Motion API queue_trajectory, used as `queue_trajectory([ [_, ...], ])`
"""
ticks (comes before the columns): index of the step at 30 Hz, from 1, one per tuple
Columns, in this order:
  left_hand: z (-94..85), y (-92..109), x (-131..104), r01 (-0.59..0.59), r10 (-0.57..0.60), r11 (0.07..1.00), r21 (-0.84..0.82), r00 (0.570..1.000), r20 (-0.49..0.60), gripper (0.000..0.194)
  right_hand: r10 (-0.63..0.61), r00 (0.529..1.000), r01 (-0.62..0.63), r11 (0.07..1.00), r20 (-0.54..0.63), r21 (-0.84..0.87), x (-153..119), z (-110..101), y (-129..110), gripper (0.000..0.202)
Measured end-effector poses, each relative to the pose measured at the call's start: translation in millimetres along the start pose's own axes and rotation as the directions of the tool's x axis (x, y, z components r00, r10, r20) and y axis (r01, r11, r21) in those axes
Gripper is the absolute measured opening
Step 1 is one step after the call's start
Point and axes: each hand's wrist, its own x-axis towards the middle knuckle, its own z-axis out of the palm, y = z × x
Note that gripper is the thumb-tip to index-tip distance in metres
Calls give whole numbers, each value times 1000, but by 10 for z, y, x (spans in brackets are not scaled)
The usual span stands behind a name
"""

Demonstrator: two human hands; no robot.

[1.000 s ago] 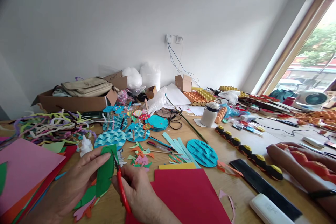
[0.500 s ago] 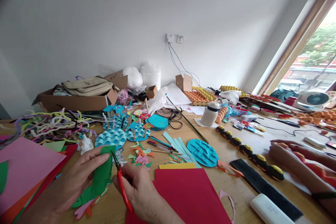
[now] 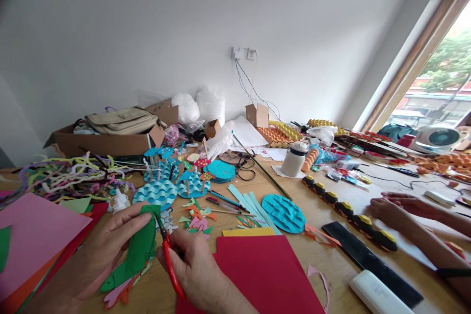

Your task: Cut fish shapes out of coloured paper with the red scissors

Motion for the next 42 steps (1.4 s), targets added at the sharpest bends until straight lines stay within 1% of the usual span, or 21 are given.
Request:
queue_trajectory([
  [4, 9, 2, -10, 2, -3, 1000, 21, 999, 53, 27, -16, 1000, 16, 1000, -4, 4, -1, 3, 23, 26],
  [11, 8, -8, -5, 42, -42, 999, 8, 998, 54, 19, -41, 999, 41, 999, -2, 19, -4, -2, 25, 30],
  [14, -11, -18, -4, 75, -74, 997, -8, 992, 101, 18, -46, 999, 46, 999, -7, -1, -15, -10, 14, 31],
  [18, -26, -29, -1, 80, -75, 997, -23, 983, 166, 16, -46, 999, 45, 999, -13, -18, -15, -17, 18, 33],
  [20, -24, -33, 8, 66, -63, 998, -14, 986, 154, 15, -50, 999, 50, 999, -18, -22, -9, -15, 25, 33],
  [24, -16, -30, 27, 7, -8, 1000, 17, 996, 93, 16, -59, 998, 58, 998, -16, -11, 3, -4, 36, 32],
  [27, -6, -17, 17, -28, 25, 999, 32, 996, 89, 16, -43, 999, 42, 999, -14, -4, 6, 1, 37, 29],
  [32, 13, -11, -16, 32, -37, 998, 47, 994, 107, 17, -25, 1000, 25, 1000, -14, 7, 4, -8, 20, 27],
  [35, 5, -29, -10, 37, -40, 999, 28, 993, 114, 17, -36, 999, 37, 999, -8, 11, -3, -13, 6, 28],
  [42, -30, -55, 22, 37, -47, 997, 64, 987, 155, 18, -39, 999, 39, 999, -3, 28, -14, -10, 3, 31],
])
